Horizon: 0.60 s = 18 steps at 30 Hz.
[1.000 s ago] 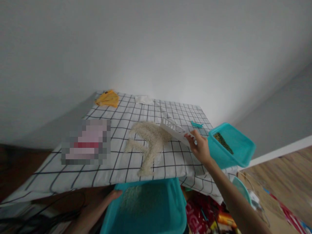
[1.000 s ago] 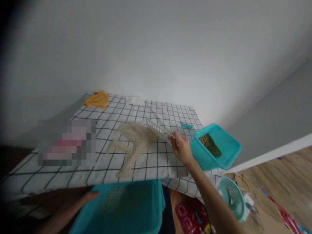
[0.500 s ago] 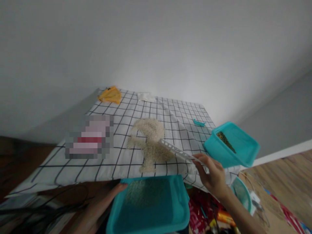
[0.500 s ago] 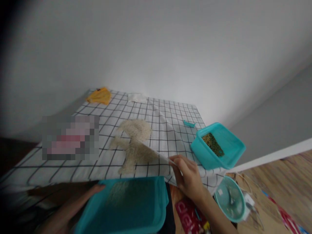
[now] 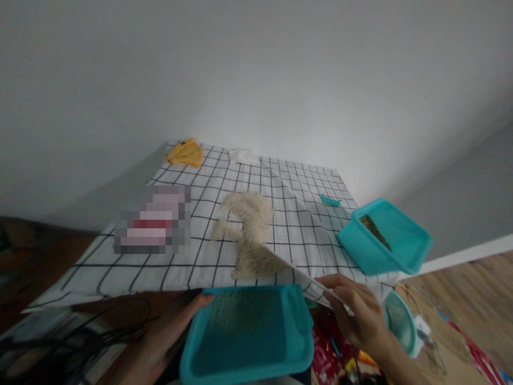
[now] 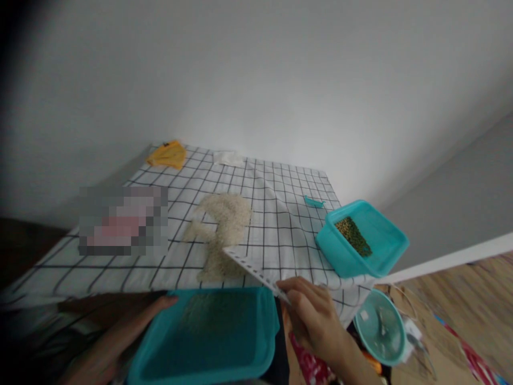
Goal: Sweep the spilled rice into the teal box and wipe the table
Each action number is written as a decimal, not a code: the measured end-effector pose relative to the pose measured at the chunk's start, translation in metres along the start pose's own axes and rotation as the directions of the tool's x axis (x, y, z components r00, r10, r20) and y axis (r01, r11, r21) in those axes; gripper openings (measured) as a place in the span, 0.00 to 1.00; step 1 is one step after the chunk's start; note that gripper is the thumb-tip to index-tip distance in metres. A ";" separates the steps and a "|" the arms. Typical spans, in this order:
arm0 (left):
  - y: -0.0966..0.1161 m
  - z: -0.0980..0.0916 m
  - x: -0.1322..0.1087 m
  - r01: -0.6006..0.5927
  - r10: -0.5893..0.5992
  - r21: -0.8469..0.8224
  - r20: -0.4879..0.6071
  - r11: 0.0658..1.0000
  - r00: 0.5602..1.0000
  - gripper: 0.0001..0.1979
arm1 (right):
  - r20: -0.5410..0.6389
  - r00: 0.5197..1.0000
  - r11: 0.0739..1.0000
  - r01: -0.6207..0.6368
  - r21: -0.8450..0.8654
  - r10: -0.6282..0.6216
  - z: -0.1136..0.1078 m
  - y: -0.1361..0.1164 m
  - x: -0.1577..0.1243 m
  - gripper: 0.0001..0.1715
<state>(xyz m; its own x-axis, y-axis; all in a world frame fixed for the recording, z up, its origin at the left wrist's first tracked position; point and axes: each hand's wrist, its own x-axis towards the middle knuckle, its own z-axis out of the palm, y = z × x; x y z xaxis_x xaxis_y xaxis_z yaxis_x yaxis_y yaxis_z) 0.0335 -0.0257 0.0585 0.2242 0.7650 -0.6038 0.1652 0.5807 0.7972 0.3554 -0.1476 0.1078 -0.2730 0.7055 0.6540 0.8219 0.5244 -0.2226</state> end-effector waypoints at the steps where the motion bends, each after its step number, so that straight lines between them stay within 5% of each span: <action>1: -0.004 -0.001 0.003 0.009 -0.008 -0.043 0.029 0.999 1.000 0.08 | -0.001 1.000 1.000 0.008 0.000 -0.008 0.000 -0.002 -0.002 0.13; 6: -0.011 -0.001 0.011 0.054 -0.039 -0.112 0.131 0.992 0.991 0.15 | 0.037 0.996 0.997 0.083 -0.003 -0.082 -0.003 -0.010 -0.014 0.10; 11: -0.011 -0.002 0.013 0.091 -0.084 -0.091 0.083 0.992 0.993 0.18 | 0.088 0.990 0.992 0.113 -0.054 -0.108 -0.010 -0.021 -0.029 0.07; 18: -0.020 -0.009 0.015 0.079 -0.076 -0.083 0.045 0.993 0.996 0.16 | -0.108 0.994 0.993 0.015 -0.117 -0.027 -0.015 -0.008 0.009 0.11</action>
<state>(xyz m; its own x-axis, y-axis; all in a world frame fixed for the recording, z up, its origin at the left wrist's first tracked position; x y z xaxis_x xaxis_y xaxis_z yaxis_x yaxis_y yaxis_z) 0.0245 -0.0230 0.0331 0.2542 0.7053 -0.6618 0.1026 0.6607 0.7436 0.3539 -0.1527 0.1262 -0.2398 0.6351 0.7343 0.8704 0.4756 -0.1271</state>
